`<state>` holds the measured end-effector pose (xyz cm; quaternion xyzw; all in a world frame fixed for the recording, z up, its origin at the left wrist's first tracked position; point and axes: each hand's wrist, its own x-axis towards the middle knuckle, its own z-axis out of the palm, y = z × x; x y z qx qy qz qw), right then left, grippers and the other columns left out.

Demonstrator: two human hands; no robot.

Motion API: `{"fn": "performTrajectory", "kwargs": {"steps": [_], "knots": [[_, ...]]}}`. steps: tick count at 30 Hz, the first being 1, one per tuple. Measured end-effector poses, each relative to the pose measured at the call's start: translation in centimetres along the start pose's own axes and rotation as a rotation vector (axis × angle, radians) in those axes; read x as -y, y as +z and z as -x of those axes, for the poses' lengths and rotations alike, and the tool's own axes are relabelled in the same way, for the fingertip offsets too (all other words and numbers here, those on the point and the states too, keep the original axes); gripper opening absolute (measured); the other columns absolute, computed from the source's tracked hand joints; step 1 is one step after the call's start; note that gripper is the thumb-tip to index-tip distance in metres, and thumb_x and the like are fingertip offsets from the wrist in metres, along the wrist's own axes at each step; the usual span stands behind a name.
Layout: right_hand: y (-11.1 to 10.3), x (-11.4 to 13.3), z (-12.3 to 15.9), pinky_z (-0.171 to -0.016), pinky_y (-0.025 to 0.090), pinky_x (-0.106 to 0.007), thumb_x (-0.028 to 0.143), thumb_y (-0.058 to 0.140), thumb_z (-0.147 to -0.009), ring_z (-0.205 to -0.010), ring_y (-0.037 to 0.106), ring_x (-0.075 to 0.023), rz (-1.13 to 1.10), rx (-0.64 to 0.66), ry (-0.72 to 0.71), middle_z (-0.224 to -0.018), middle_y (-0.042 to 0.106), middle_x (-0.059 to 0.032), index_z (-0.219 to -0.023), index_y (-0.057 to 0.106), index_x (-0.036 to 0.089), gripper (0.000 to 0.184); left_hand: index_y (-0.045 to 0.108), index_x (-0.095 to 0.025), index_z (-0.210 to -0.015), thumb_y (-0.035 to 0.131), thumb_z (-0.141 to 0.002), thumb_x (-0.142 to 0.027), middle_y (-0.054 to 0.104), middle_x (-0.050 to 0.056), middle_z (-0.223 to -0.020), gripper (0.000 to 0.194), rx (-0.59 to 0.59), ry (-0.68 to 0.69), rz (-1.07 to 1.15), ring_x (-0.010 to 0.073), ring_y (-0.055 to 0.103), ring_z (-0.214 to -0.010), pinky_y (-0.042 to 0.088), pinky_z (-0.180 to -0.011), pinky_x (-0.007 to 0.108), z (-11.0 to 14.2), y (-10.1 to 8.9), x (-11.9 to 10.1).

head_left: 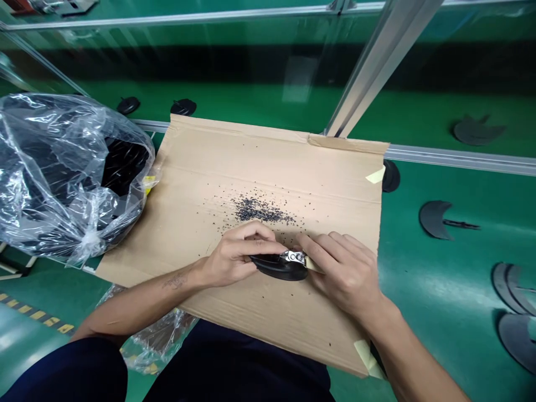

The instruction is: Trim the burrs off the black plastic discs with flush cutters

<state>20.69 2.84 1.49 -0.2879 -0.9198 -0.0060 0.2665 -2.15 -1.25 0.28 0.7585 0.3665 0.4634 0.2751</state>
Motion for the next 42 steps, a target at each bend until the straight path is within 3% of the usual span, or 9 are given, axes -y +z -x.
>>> {"fn": "performTrajectory", "kwargs": {"steps": [7,15,23,28,31,34,36,39,42], "knots": [[-0.1,0.2,-0.1,-0.056,0.035,-0.029,0.004,0.052,-0.091,-0.061,0.052,-0.0124,0.006,-0.006,0.007,-0.069,0.067,-0.0006,-0.099,0.069,0.017,0.022,0.070,-0.025,-0.118,0.067,-0.090,-0.013,0.066,0.004,-0.095,0.031,0.008,0.007,-0.011,0.0139,0.064,-0.089,0.056,-0.075,0.028,0.1,-0.1,0.1],[0.3,-0.2,0.0,-0.061,0.037,-0.031,0.011,0.052,-0.092,-0.068,0.053,-0.0160,0.072,0.015,0.074,-0.072,0.067,-0.0034,-0.093,0.067,0.016,0.016,0.068,-0.018,-0.109,0.073,-0.083,-0.014,0.067,0.004,-0.092,0.026,0.056,0.006,0.000,0.0150,0.065,-0.085,0.056,-0.072,0.028,-0.3,-0.1,-0.2],[0.4,-0.3,-0.1,-0.063,0.031,-0.033,0.012,0.057,-0.090,-0.074,0.049,-0.0192,0.107,0.036,0.132,-0.079,0.067,-0.0052,-0.104,0.064,0.016,0.016,0.051,-0.021,-0.143,0.066,-0.088,-0.013,0.066,0.008,-0.101,0.057,0.096,0.043,-0.122,0.0166,0.064,-0.088,0.057,-0.074,0.030,0.1,0.0,0.0],[0.5,-0.5,0.0,-0.065,0.035,-0.034,0.017,0.057,-0.091,-0.076,0.050,-0.0208,0.127,0.040,0.172,-0.083,0.067,-0.0064,-0.108,0.063,0.015,0.018,0.059,-0.021,-0.132,0.069,-0.085,-0.014,0.071,0.008,-0.108,0.048,0.012,-0.139,-0.073,0.0162,0.065,-0.089,0.057,-0.076,0.030,0.2,0.1,-0.3],[0.7,-0.8,0.1,-0.080,0.045,-0.038,0.020,0.058,-0.092,-0.093,0.058,-0.0255,0.098,0.016,0.208,-0.088,0.069,-0.0082,-0.108,0.063,0.016,0.018,0.063,-0.019,-0.119,0.072,-0.085,-0.020,0.074,0.005,-0.102,0.035,-0.152,-0.329,0.078,0.0161,0.070,-0.088,0.059,-0.077,0.027,0.1,0.3,-0.5],[0.9,-0.9,0.3,-0.099,0.047,-0.048,0.017,0.055,-0.092,-0.111,0.061,-0.0286,-0.006,-0.040,0.208,-0.100,0.070,-0.0104,-0.113,0.060,0.017,0.022,0.066,-0.017,-0.112,0.073,-0.086,-0.027,0.076,0.006,-0.102,0.029,-0.329,-0.412,0.189,0.0172,0.072,-0.091,0.061,-0.081,0.028,-0.2,0.5,-0.4],[1.0,-0.8,0.4,-0.102,0.050,-0.049,0.013,0.052,-0.092,-0.114,0.064,-0.0272,-0.123,-0.078,0.214,-0.111,0.070,-0.0123,-0.120,0.058,0.017,0.029,0.067,-0.016,-0.108,0.073,-0.085,-0.029,0.076,0.006,-0.100,0.027,-0.380,-0.436,0.217,0.0174,0.073,-0.090,0.061,-0.082,0.029,-0.4,0.5,-0.3],[0.7,-0.4,0.3,-0.108,0.047,-0.054,0.017,0.052,-0.095,-0.128,0.059,-0.0287,-0.348,-0.146,0.284,-0.124,0.069,-0.0124,-0.127,0.056,0.021,0.032,0.067,-0.017,-0.108,0.075,-0.084,-0.027,0.076,0.005,-0.100,0.027,-0.372,-0.448,0.226,0.0175,0.073,-0.092,0.061,-0.084,0.028,-0.4,0.6,-0.3],[0.2,0.0,0.0,-0.115,0.038,-0.061,0.033,0.049,-0.100,-0.141,0.047,-0.0306,-0.695,-0.199,0.458,-0.130,0.068,-0.0096,-0.126,0.057,0.025,0.028,0.067,-0.018,-0.109,0.075,-0.083,-0.023,0.076,0.004,-0.100,0.028,-0.329,-0.437,0.208,0.0170,0.073,-0.091,0.061,-0.082,0.027,-0.1,0.7,-0.4]]}}
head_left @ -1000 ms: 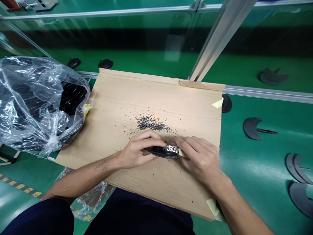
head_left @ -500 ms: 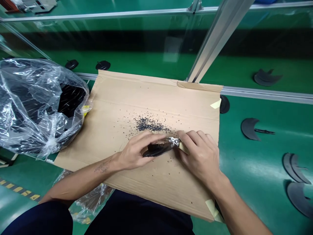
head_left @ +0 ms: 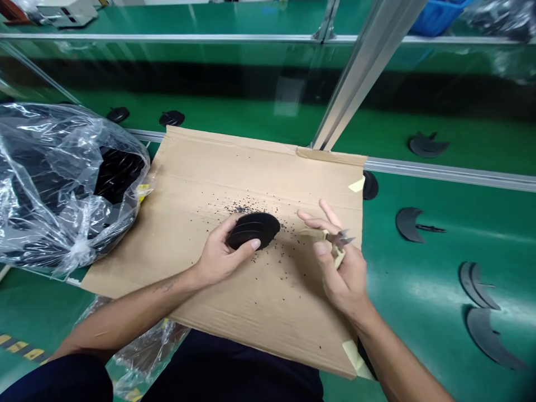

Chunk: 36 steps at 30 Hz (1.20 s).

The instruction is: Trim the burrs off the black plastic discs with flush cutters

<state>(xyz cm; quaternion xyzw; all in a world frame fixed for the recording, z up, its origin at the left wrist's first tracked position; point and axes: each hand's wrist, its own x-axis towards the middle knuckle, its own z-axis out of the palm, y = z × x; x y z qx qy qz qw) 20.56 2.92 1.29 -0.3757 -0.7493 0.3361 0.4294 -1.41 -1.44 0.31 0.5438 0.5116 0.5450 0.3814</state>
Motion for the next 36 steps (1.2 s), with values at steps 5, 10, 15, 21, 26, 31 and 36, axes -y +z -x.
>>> {"fn": "performTrajectory", "kwargs": {"steps": [5,10,15,21,26,31,36], "knots": [[-0.1,0.4,-0.7,-0.108,0.049,-0.052,0.050,0.043,-0.100,-0.128,0.060,-0.0277,-0.511,-0.070,0.315,-0.138,0.062,-0.0107,-0.120,0.058,0.026,0.034,0.066,-0.019,-0.108,0.072,-0.084,-0.020,0.074,0.003,-0.097,0.024,0.080,0.045,-0.085,0.0152,0.071,-0.086,0.058,-0.076,0.025,0.5,-0.3,0.2],[-0.3,0.4,-0.5,-0.091,0.054,-0.043,0.032,0.052,-0.098,-0.097,0.067,-0.0205,-0.301,-0.133,0.171,-0.099,0.068,-0.0048,-0.106,0.061,0.025,0.014,0.067,-0.020,-0.111,0.071,-0.086,-0.018,0.072,0.004,-0.097,0.026,0.160,0.146,-0.187,0.0142,0.066,-0.084,0.054,-0.073,0.026,0.3,-0.6,0.3],[0.0,0.6,0.1,-0.069,0.046,-0.033,0.013,0.063,-0.086,-0.081,0.057,-0.0181,0.146,0.097,-0.247,-0.088,0.062,-0.0037,-0.105,0.059,0.022,0.021,0.070,-0.022,-0.114,0.068,-0.088,-0.016,0.073,0.006,-0.099,0.026,0.275,0.343,-0.152,0.0162,0.066,-0.090,0.054,-0.078,0.030,0.0,-0.3,0.5],[0.2,0.2,0.3,-0.067,0.042,-0.033,0.005,0.052,-0.086,-0.076,0.051,-0.0190,0.305,0.133,-0.393,-0.083,0.060,-0.0047,-0.095,0.055,0.022,0.019,0.066,-0.023,-0.124,0.063,-0.093,-0.047,0.072,0.009,-0.101,0.040,0.436,0.320,-0.115,0.0201,0.065,-0.092,0.052,-0.080,0.036,-0.6,-0.6,0.0],[0.1,-0.3,0.2,-0.067,0.042,-0.033,0.006,0.051,-0.086,-0.078,0.052,-0.0207,0.333,0.105,-0.451,-0.084,0.060,-0.0061,-0.096,0.055,0.020,0.018,0.072,-0.017,-0.106,0.047,-0.099,-0.053,0.073,0.009,-0.095,0.044,0.652,0.017,-0.096,0.0183,0.066,-0.088,0.052,-0.081,0.033,-2.4,-1.4,-1.4],[0.1,-1.3,0.2,-0.068,0.043,-0.035,0.006,0.048,-0.083,-0.081,0.052,-0.0227,0.388,0.027,-0.403,-0.090,0.061,-0.0091,-0.111,0.056,0.016,0.030,0.075,-0.016,-0.096,0.064,-0.092,-0.035,0.075,0.007,-0.092,0.022,0.676,0.023,-0.325,0.0165,0.067,-0.082,0.053,-0.076,0.028,-7.3,-3.2,-3.2],[-0.1,-1.8,0.4,-0.068,0.041,-0.035,0.006,0.049,-0.080,-0.079,0.051,-0.0227,0.444,0.012,-0.332,-0.087,0.060,-0.0079,-0.107,0.058,0.017,0.031,0.076,-0.016,-0.095,0.060,-0.089,-0.036,0.077,0.008,-0.098,0.026,0.323,0.202,-0.585,0.0210,0.070,-0.086,0.055,-0.078,0.032,-16.6,-4.3,-4.0]]}}
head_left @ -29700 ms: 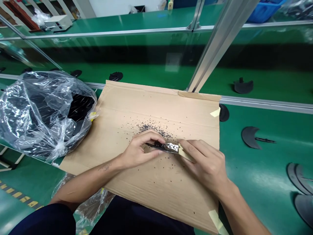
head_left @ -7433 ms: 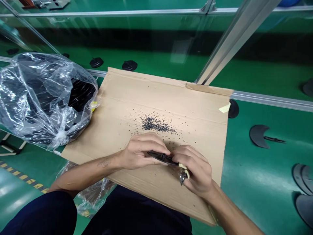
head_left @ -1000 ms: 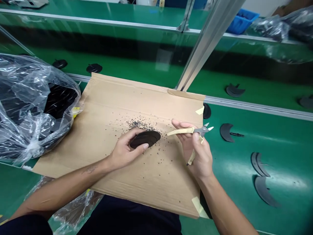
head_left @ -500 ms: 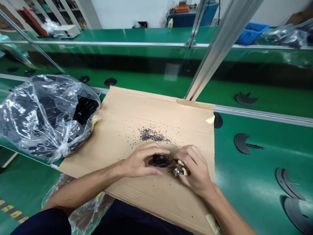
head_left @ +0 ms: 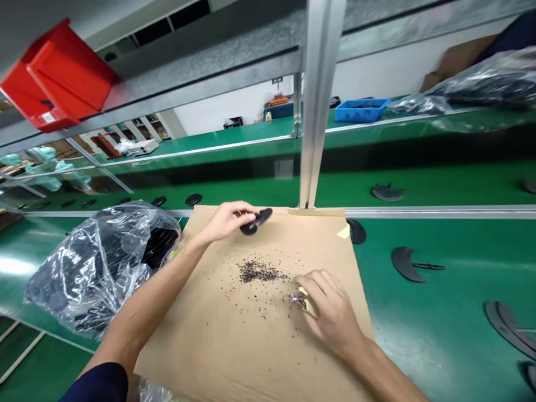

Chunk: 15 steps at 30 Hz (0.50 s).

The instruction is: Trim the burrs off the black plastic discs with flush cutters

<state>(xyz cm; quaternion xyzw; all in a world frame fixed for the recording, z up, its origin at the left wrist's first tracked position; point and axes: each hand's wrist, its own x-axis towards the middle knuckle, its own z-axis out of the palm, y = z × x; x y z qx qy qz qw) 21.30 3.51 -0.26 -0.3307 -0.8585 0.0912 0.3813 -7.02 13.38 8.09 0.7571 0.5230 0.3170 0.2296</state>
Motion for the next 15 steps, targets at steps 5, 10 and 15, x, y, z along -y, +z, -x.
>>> {"fn": "performTrajectory", "kwargs": {"steps": [5,10,15], "knots": [[0.0,0.4,0.5,-0.069,0.039,-0.034,0.009,0.050,-0.080,-0.081,0.048,-0.0227,0.024,0.049,0.025,-0.086,0.057,-0.0073,-0.102,0.059,0.018,0.025,0.075,-0.016,-0.095,0.056,-0.087,-0.029,0.077,0.009,-0.104,0.024,-0.120,-0.019,-0.182,0.0247,0.068,-0.097,0.053,-0.092,0.036,-7.6,-0.4,2.1],[0.1,0.3,0.9,-0.070,0.037,-0.033,0.006,0.052,-0.074,-0.082,0.046,-0.0222,0.051,0.070,0.052,-0.086,0.055,-0.0060,-0.097,0.058,0.018,0.026,0.075,-0.017,-0.084,0.063,-0.079,-0.027,0.076,0.012,-0.099,0.016,-0.118,-0.105,-0.300,0.0304,0.067,-0.100,0.049,-0.100,0.044,-10.1,0.1,3.2],[0.2,0.6,1.0,-0.071,0.035,-0.033,0.006,0.053,-0.079,-0.081,0.044,-0.0208,0.069,0.126,0.059,-0.087,0.055,-0.0052,-0.092,0.057,0.019,0.019,0.074,-0.018,-0.090,0.061,-0.082,-0.039,0.076,0.011,-0.102,0.026,0.014,-0.144,-0.356,0.0306,0.067,-0.100,0.051,-0.096,0.043,-9.8,-1.5,1.7]]}}
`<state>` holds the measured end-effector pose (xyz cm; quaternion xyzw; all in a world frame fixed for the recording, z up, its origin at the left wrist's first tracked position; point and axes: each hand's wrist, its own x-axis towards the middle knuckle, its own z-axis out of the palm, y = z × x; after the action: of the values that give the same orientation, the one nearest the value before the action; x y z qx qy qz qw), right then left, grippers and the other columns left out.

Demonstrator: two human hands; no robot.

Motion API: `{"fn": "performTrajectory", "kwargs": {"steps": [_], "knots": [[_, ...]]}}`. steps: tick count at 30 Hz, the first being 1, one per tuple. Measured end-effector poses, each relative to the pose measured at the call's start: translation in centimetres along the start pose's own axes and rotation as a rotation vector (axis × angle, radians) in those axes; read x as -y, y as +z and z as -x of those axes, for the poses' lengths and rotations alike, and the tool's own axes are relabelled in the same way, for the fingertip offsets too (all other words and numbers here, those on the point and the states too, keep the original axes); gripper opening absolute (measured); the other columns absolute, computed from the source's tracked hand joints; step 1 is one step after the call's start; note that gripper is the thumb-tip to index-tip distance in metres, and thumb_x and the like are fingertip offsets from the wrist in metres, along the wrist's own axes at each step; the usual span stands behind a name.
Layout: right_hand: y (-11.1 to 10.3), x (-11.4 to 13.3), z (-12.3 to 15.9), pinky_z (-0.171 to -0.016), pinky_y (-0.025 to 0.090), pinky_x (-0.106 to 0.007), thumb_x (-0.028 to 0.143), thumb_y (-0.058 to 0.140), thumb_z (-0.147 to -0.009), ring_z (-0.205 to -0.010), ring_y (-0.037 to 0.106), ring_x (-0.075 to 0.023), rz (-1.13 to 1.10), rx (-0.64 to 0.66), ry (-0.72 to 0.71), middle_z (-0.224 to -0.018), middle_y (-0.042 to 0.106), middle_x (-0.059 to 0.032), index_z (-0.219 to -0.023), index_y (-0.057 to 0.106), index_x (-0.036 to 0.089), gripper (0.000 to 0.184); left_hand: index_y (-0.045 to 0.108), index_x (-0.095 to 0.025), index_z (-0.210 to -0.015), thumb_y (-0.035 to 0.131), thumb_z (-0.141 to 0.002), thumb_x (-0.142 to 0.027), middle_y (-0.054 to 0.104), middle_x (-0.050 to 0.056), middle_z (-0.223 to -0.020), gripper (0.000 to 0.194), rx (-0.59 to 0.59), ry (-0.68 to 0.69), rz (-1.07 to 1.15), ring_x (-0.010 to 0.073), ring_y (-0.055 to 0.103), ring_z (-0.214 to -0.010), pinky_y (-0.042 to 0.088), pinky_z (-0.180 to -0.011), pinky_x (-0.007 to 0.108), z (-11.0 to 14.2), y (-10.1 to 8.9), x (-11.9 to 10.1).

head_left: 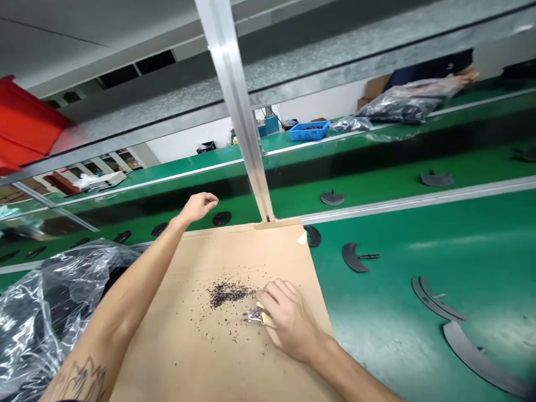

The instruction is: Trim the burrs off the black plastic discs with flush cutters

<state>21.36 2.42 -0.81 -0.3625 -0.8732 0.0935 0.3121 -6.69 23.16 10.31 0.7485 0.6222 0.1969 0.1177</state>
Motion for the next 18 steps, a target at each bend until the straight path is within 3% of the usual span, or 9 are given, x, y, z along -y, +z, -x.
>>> {"fn": "performTrajectory", "kwargs": {"steps": [3,5,8,10,13,16,18], "knots": [[-0.3,0.4,0.0,-0.074,0.035,-0.033,0.010,0.058,-0.082,-0.084,0.046,-0.0208,0.009,0.088,-0.023,-0.089,0.058,-0.0056,-0.094,0.057,0.018,0.014,0.075,-0.021,-0.097,0.065,-0.081,-0.045,0.077,0.006,-0.101,0.031,0.277,0.120,0.043,0.0249,0.070,-0.092,0.056,-0.086,0.034,0.8,-1.9,-3.5],[-0.6,0.7,0.0,-0.077,0.036,-0.034,0.015,0.063,-0.083,-0.087,0.048,-0.0214,0.025,0.164,-0.036,-0.091,0.060,-0.0063,-0.094,0.058,0.018,0.013,0.072,-0.023,-0.114,0.062,-0.086,-0.049,0.076,0.006,-0.109,0.040,0.573,0.300,0.117,0.0231,0.070,-0.092,0.057,-0.079,0.030,1.1,-2.2,-7.2],[-1.1,0.8,0.1,-0.079,0.038,-0.035,0.022,0.068,-0.083,-0.092,0.051,-0.0225,0.060,0.257,-0.067,-0.095,0.063,-0.0070,-0.096,0.058,0.018,0.017,0.071,-0.026,-0.118,0.060,-0.091,-0.046,0.075,0.005,-0.112,0.036,0.730,0.567,0.117,0.0221,0.070,-0.099,0.055,-0.081,0.027,0.4,0.1,-13.4],[-1.3,0.8,0.1,-0.080,0.040,-0.035,0.025,0.070,-0.082,-0.094,0.053,-0.0224,0.090,0.287,-0.091,-0.098,0.065,-0.0069,-0.098,0.059,0.018,0.020,0.070,-0.025,-0.117,0.058,-0.092,-0.040,0.075,0.004,-0.113,0.031,0.758,0.656,0.046,0.0211,0.070,-0.098,0.054,-0.082,0.027,-1.2,3.7,-17.2],[-1.5,0.7,0.1,-0.080,0.043,-0.035,0.028,0.070,-0.082,-0.093,0.055,-0.0218,0.122,0.310,-0.113,-0.101,0.068,-0.0068,-0.099,0.061,0.017,0.022,0.069,-0.020,-0.116,0.061,-0.089,-0.030,0.072,0.008,-0.120,0.029,0.572,0.585,-0.136,0.0248,0.067,-0.109,0.050,-0.095,0.032,-4.9,10.4,-21.4],[-1.3,0.5,0.2,-0.079,0.045,-0.036,0.031,0.071,-0.083,-0.091,0.057,-0.0213,0.123,0.329,-0.123,-0.100,0.069,-0.0064,-0.097,0.062,0.017,0.022,0.061,-0.016,-0.128,0.056,-0.094,-0.028,0.059,0.017,-0.139,0.036,0.440,0.511,-0.153,0.0317,0.054,-0.129,0.043,-0.107,0.043,-8.4,16.4,-23.7],[-0.9,0.3,0.3,-0.076,0.045,-0.035,0.032,0.071,-0.082,-0.088,0.057,-0.0203,0.115,0.340,-0.130,-0.099,0.069,-0.0055,-0.095,0.063,0.018,0.021,0.055,-0.016,-0.134,0.053,-0.098,-0.031,0.053,0.017,-0.144,0.039,0.369,0.456,-0.142,0.0313,0.052,-0.132,0.043,-0.109,0.048,-10.0,19.1,-24.4]]}}
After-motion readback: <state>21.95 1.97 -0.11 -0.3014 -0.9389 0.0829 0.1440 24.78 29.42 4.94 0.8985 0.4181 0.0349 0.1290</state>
